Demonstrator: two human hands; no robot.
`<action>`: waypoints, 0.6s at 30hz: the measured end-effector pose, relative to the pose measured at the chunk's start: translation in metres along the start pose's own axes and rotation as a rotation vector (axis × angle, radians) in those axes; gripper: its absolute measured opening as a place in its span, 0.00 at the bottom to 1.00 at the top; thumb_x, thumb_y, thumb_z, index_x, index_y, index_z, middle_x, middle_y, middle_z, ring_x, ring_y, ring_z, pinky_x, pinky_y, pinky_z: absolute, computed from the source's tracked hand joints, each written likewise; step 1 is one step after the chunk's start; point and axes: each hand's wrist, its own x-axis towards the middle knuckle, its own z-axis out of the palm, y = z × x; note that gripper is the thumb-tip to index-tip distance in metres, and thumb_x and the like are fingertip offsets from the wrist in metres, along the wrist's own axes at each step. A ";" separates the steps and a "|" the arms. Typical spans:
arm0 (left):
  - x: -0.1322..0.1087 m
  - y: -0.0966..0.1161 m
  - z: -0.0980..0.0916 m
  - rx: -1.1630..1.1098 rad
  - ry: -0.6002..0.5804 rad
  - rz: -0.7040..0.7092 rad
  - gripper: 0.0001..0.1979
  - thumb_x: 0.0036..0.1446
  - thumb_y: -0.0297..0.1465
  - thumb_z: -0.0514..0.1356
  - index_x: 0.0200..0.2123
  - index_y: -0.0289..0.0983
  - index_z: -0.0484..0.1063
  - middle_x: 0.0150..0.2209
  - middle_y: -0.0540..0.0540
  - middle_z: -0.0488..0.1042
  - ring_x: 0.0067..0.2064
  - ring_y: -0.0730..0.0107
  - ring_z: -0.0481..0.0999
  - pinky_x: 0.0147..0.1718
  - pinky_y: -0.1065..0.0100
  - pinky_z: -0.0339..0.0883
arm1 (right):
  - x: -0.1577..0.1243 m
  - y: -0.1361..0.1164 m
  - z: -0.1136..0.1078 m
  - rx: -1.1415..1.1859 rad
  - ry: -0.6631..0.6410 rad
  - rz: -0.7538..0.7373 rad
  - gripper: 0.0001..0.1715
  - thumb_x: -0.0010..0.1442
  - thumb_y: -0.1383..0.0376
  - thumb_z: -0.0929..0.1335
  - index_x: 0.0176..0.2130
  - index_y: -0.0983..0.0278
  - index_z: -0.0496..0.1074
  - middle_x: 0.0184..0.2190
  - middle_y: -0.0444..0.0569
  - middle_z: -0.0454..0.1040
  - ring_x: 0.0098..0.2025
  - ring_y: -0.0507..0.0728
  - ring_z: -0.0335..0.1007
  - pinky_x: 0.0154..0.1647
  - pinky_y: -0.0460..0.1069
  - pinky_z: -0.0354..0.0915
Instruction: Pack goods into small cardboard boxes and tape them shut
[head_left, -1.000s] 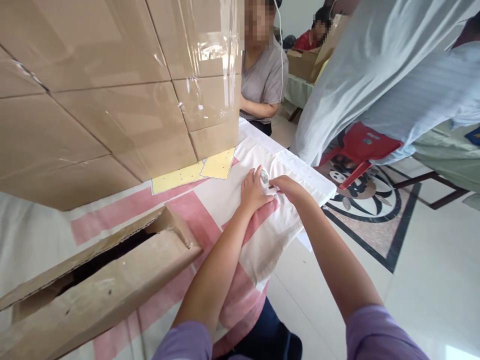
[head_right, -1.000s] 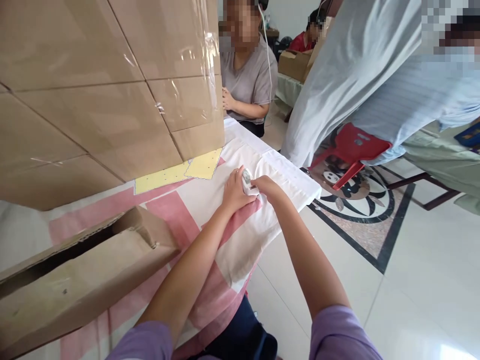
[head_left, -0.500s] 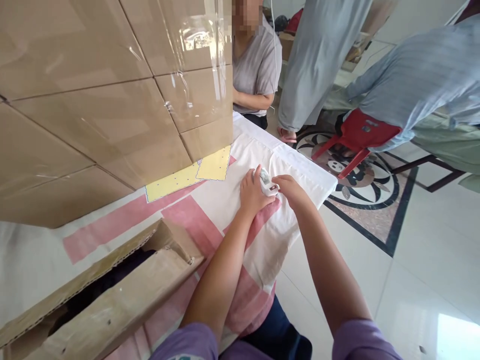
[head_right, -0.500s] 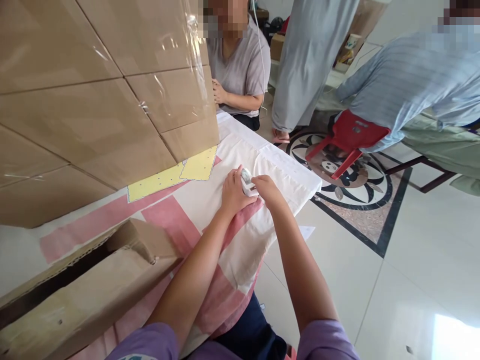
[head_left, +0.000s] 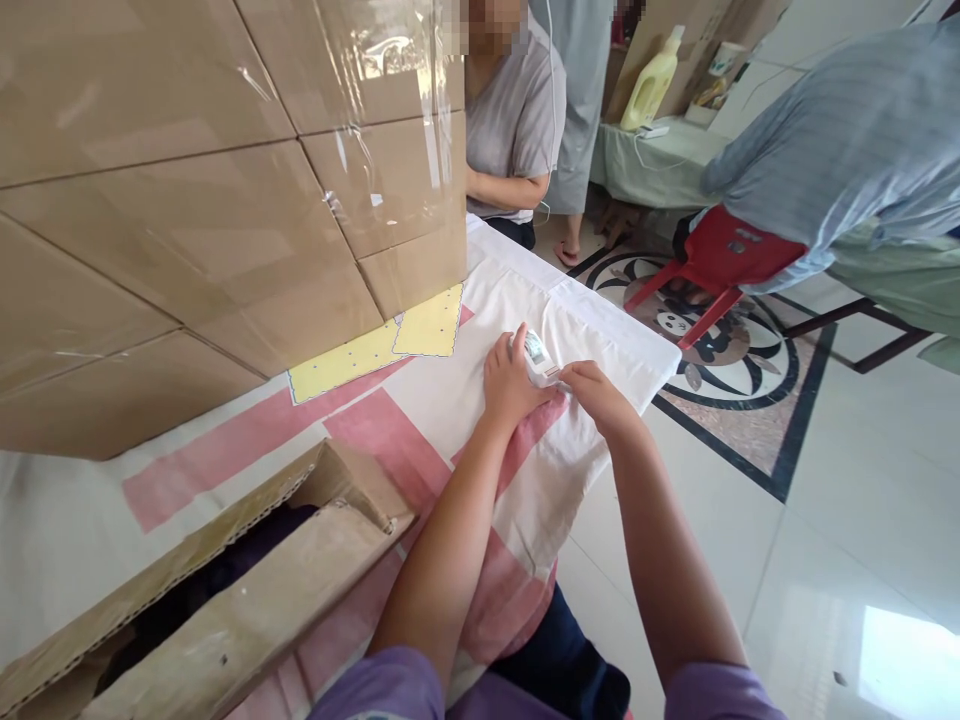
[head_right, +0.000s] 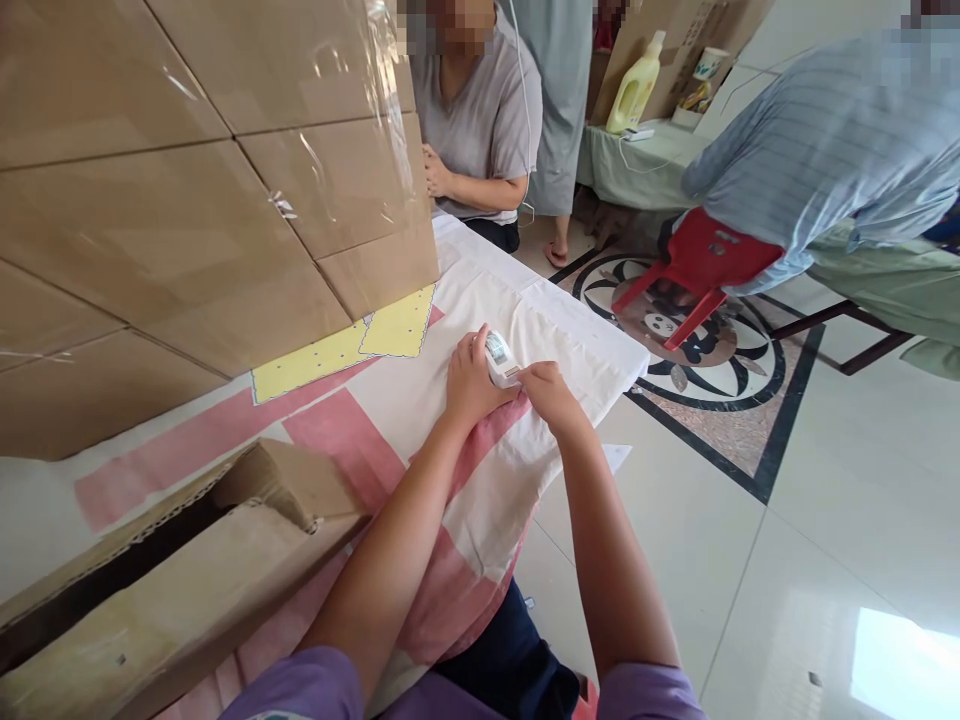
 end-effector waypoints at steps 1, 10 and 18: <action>0.000 0.000 0.000 0.005 0.004 -0.001 0.58 0.44 0.42 0.74 0.73 0.41 0.47 0.69 0.34 0.57 0.69 0.45 0.61 0.67 0.51 0.55 | -0.001 0.001 -0.001 -0.001 -0.011 0.003 0.12 0.52 0.56 0.66 0.28 0.62 0.71 0.45 0.49 0.67 0.45 0.58 0.66 0.44 0.51 0.65; 0.000 0.000 0.000 0.018 0.025 0.013 0.57 0.45 0.42 0.73 0.72 0.42 0.48 0.68 0.34 0.59 0.68 0.44 0.62 0.66 0.51 0.57 | -0.003 0.012 -0.008 -0.120 -0.050 0.000 0.13 0.57 0.55 0.65 0.30 0.62 0.70 0.43 0.49 0.69 0.45 0.59 0.65 0.48 0.53 0.64; 0.000 0.000 -0.001 0.012 0.030 0.033 0.57 0.43 0.40 0.73 0.72 0.40 0.48 0.67 0.33 0.59 0.67 0.42 0.62 0.66 0.49 0.57 | -0.028 0.028 -0.031 -0.362 0.176 -0.022 0.19 0.56 0.50 0.69 0.28 0.62 0.73 0.48 0.57 0.66 0.58 0.68 0.60 0.63 0.63 0.57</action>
